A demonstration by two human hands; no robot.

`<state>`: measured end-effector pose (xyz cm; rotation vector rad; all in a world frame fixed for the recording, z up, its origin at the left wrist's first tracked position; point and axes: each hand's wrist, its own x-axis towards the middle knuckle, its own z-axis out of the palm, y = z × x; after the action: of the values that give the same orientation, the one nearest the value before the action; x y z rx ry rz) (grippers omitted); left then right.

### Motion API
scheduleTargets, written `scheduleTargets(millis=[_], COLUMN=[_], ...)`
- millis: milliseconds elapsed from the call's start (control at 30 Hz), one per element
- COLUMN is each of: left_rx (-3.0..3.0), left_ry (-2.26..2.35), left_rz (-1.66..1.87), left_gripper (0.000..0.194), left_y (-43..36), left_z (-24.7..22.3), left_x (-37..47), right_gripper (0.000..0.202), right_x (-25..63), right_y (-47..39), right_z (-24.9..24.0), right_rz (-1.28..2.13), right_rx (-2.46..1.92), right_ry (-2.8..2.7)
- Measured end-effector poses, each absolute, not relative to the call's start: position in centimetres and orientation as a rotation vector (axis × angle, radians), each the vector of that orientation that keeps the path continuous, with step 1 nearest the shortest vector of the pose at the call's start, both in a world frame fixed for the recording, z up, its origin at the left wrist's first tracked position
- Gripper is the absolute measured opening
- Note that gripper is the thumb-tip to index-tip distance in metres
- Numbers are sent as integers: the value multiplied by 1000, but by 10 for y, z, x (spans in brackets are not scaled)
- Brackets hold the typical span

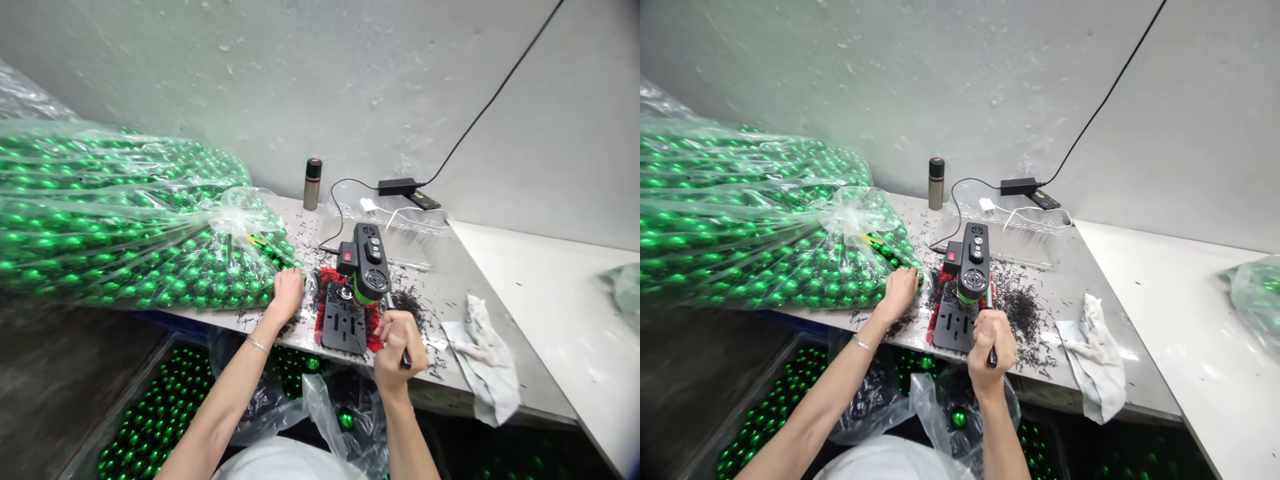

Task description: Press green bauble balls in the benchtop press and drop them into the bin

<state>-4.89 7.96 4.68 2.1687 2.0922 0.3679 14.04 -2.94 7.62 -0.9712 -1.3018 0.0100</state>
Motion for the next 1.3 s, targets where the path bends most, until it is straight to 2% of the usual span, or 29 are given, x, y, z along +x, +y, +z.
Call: scheduleTargets(millis=[267, 400, 500, 567, 633, 767, 967, 1100, 1200, 1300], left_rx=[2201, 2205, 2018, 1692, 1339, 901, 567, 527, 611, 705], left_ry=[2003, 1964, 1754, 1425, 1122, 875, 879, 872, 883, 927], left_rz=[336, 442, 801, 1079, 1182, 1186, 1123, 1169, 1171, 1157], left_gripper=[18, 30, 39, 44, 49, 53, 44, 49, 43, 46], left_y=[97, 92, 82, 72, 61, 40, 22, 11, 8, 8], left_z=[40, 36, 36, 38, 40, 41, 27, 20, 15, 9], left_x=[-39, -41, -50, -56, -61, -63, -46, -38, -38, -36], right_gripper=[34, 33, 32, 33, 34, 35, 34, 34, 34, 35], right_x=[140, 142, 142, 141, 140, 139, 140, 140, 139, 139], right_y=[-28, -29, -29, -29, -29, -30, -31, -30, -31, -31], right_z=[71, 70, 72, 72, 72, 70, 71, 72, 72, 70], right_rz=[13, 7, -10, -18, -14, 12, -11, -28, -27, -11], right_rx=[-937, -951, -947, -932, -927, -962, -968, -967, -973, -976], right_ry=[-1297, -1331, -1352, -1343, -1327, -1297, -1325, -1333, -1321, -1323])
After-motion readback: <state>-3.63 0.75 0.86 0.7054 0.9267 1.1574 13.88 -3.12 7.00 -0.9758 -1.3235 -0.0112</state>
